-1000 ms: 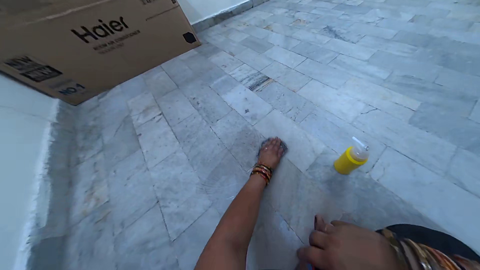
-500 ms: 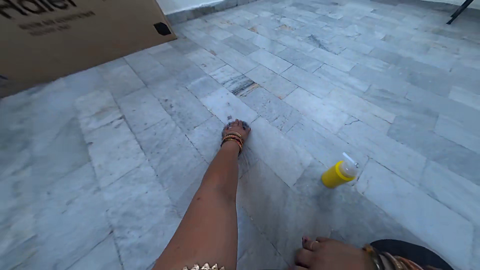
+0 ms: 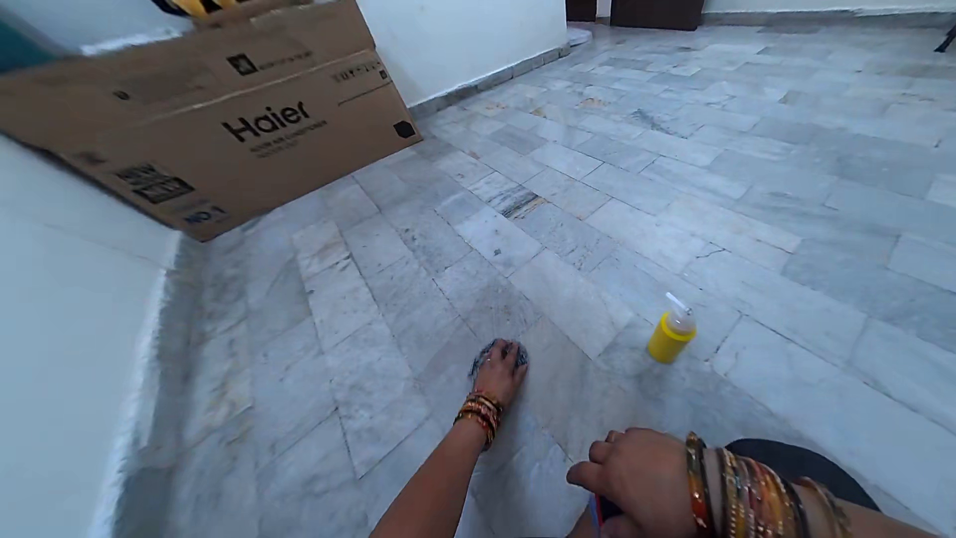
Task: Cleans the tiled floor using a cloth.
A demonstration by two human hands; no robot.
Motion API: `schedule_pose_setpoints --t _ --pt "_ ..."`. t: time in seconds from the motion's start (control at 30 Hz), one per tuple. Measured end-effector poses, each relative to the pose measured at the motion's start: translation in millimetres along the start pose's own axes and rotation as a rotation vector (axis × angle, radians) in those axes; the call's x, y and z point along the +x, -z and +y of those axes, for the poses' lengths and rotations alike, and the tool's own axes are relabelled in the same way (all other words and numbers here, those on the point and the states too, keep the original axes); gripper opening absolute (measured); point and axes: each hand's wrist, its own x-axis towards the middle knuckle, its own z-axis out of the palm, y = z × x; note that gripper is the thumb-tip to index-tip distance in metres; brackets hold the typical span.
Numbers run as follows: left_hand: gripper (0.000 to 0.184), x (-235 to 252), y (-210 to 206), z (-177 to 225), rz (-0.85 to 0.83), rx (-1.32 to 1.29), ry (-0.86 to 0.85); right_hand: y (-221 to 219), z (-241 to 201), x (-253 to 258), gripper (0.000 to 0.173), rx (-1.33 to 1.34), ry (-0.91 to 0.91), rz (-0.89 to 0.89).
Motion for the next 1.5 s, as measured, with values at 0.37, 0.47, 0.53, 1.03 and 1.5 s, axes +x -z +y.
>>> schedule_pose_setpoints --t 0.37,0.47,0.53,1.03,1.5 --pt "0.056 76 -2 21 0.178 0.01 -0.133 -12 16 0 0.05 0.036 0.16 0.119" --pt "0.059 142 38 30 0.172 0.003 -0.057 -17 19 -2 0.048 0.072 0.201 0.198" --pt "0.061 181 64 34 0.158 0.01 -0.002 -17 20 -3 0.048 0.077 0.225 0.222" --pt "0.062 171 106 4 0.075 0.015 0.148 -1 34 12 0.052 0.109 0.072 0.01" --pt "0.06 4 51 -190 0.196 -0.059 0.519 0 13 4 0.052 0.044 0.069 0.012"
